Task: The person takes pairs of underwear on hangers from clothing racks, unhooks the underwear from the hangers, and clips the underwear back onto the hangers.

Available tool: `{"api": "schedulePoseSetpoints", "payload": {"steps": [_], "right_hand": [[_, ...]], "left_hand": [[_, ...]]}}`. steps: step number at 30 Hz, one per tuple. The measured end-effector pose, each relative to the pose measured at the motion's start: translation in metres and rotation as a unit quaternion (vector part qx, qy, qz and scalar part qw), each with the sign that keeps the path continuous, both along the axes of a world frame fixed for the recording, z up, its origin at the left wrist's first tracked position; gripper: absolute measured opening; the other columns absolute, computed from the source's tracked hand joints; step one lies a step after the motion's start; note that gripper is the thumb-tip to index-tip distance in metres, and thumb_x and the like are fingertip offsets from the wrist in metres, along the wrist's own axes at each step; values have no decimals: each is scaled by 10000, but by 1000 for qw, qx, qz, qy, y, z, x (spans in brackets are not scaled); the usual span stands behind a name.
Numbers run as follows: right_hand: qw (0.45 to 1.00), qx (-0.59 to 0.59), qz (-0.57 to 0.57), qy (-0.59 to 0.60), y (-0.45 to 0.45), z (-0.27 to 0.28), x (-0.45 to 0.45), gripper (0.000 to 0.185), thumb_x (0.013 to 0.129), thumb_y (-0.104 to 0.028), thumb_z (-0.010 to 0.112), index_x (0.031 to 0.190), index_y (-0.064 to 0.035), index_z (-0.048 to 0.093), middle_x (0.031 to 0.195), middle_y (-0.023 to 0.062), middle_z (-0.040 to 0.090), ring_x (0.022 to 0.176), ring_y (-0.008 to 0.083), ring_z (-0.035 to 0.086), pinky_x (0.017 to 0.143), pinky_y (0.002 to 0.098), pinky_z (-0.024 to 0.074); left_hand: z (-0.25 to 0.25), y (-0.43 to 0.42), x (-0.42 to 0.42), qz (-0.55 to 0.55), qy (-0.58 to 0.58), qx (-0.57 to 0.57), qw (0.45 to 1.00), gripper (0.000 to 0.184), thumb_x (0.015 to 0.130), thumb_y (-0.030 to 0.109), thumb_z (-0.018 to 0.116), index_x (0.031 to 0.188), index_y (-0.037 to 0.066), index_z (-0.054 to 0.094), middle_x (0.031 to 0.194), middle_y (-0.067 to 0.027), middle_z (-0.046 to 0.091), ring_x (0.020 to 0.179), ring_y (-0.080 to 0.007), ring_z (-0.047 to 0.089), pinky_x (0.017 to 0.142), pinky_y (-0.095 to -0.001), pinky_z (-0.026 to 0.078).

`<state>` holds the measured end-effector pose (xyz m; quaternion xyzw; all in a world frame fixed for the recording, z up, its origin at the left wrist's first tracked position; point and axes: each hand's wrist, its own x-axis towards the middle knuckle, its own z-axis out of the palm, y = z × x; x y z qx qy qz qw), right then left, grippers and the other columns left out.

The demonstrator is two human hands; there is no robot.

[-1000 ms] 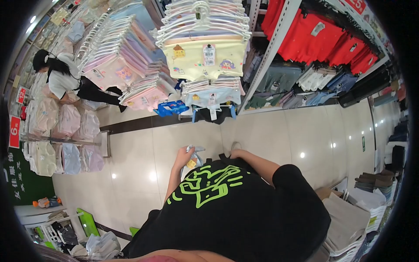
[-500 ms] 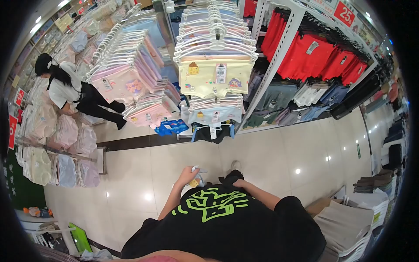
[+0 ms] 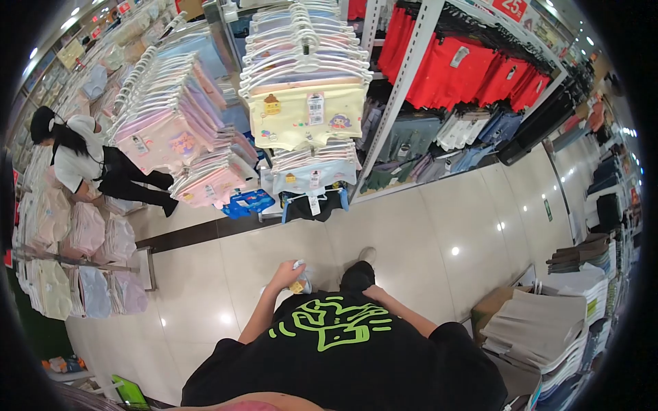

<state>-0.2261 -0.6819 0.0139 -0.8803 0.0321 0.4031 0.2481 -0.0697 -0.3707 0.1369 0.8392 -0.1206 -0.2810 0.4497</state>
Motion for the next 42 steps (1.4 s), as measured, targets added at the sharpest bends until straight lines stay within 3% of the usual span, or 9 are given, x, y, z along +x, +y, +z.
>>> {"api": "schedulePoseSetpoints", "payload": {"steps": [15,17,19,21,24,30,36,39,42], "right_hand": [[997,47,51,-15,-69,-62,38,353,766,-353,495,880,-45,624,849,228,602,788,389,585,700,424,460],[999,33,-24,28,-61,-18,47,422,778,-396,482,958,-34,603,876,236,603,819,383,586,725,423,457],[994,-12,-65,87,-53,15,67,609,790,-498,462,1152,-12,519,1002,239,589,937,361,571,822,413,440],[993,-83,-79,7,-25,95,85,558,779,-447,510,1173,-51,522,1117,203,554,1015,371,527,902,395,411],[982,19,-71,-177,-9,122,102,498,766,-381,548,1137,-49,540,1072,195,576,999,360,538,886,398,420],[998,-62,8,-28,-3,63,108,333,737,-266,575,967,-28,600,942,191,612,896,333,579,784,403,452],[957,92,272,-31,-21,-28,87,330,747,-323,527,855,-26,622,907,166,621,800,347,588,697,392,457],[971,61,229,-24,-9,-16,77,314,756,-308,498,836,-30,620,873,175,618,789,347,590,699,400,456],[993,-14,3,-116,21,30,77,271,775,-257,483,835,-24,608,846,188,611,783,357,584,701,410,454]], "left_hand": [[10,-47,20,52,-29,-46,997,372,812,326,524,828,-41,579,704,-221,583,681,-361,580,625,-391,436],[23,-50,22,62,-33,-51,996,371,814,324,527,842,-43,576,708,-222,581,673,-351,579,625,-386,435],[36,-51,25,68,-33,-77,994,321,826,288,553,826,-31,587,672,-108,597,629,-163,556,590,-314,430],[65,-54,24,71,4,-128,989,292,838,275,552,819,-15,587,679,-71,590,639,-127,540,589,-289,425],[93,-56,27,63,57,-206,975,265,854,259,551,832,-2,588,715,-30,592,673,-84,530,610,-260,427],[129,-54,23,44,56,-248,966,256,858,245,556,858,-9,588,743,-27,600,699,-80,538,643,-249,436],[118,-37,14,53,39,-248,967,245,858,237,554,852,-5,591,723,-22,590,679,-72,534,617,-236,429],[116,-27,7,82,72,-265,958,233,859,236,552,844,7,592,720,-8,584,670,-59,527,603,-225,422],[123,-19,7,80,78,-293,950,218,866,238,545,836,28,594,718,8,580,663,-45,519,598,-216,419]]}}
